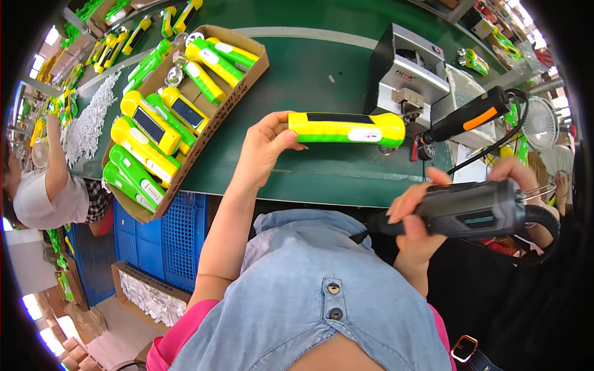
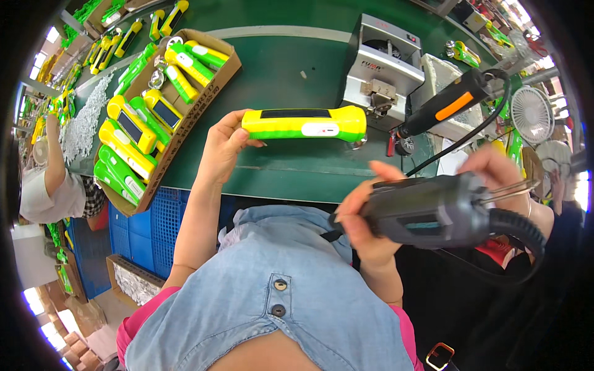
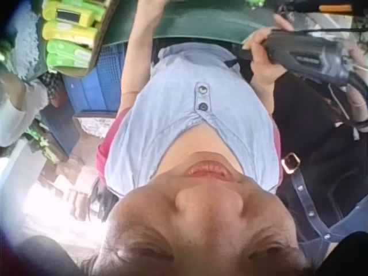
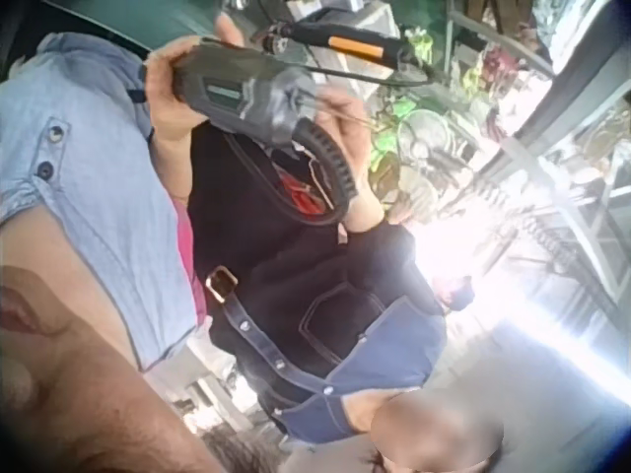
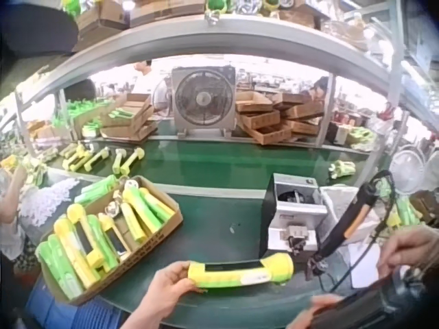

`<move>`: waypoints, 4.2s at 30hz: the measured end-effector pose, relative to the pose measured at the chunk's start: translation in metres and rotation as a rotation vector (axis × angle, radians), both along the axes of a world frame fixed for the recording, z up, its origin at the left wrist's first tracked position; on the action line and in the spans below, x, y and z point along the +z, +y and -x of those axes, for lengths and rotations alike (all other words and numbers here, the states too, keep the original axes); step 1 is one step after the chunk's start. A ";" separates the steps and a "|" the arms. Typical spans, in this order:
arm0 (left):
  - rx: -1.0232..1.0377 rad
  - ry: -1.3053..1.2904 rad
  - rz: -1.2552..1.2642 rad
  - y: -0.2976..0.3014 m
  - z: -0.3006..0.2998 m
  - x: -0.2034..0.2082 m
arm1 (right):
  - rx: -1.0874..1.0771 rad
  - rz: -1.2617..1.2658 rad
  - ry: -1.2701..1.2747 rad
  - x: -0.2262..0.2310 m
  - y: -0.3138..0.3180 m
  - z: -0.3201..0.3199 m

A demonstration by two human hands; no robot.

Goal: The person assembles flashlights by picking up flashlight bodies from a box and conveyor belt, driving screws into them using an electric screwdriver, and placing the flashlights into a box.

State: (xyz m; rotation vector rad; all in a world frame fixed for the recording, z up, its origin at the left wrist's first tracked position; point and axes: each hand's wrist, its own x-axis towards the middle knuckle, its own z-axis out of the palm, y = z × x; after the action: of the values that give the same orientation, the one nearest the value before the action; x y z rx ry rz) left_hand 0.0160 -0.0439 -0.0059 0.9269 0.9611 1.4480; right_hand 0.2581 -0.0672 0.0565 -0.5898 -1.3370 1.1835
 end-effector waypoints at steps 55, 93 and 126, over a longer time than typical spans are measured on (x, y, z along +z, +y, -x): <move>-0.372 1.636 -0.453 0.013 -0.017 0.101 | -0.570 -0.292 -0.002 0.027 0.113 -0.012; -0.090 1.485 -0.465 0.011 -0.049 -0.017 | -0.362 -0.150 0.000 0.031 0.157 0.009; -0.070 1.468 -0.403 0.011 -0.052 -0.017 | -0.090 -0.115 -0.149 -0.025 0.102 0.049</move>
State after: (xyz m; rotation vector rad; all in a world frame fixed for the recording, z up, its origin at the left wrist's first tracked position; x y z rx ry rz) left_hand 0.0679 -0.0333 -0.0227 2.4109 1.6104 0.7152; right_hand 0.2089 0.0352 0.0317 -0.6586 -1.4784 0.9985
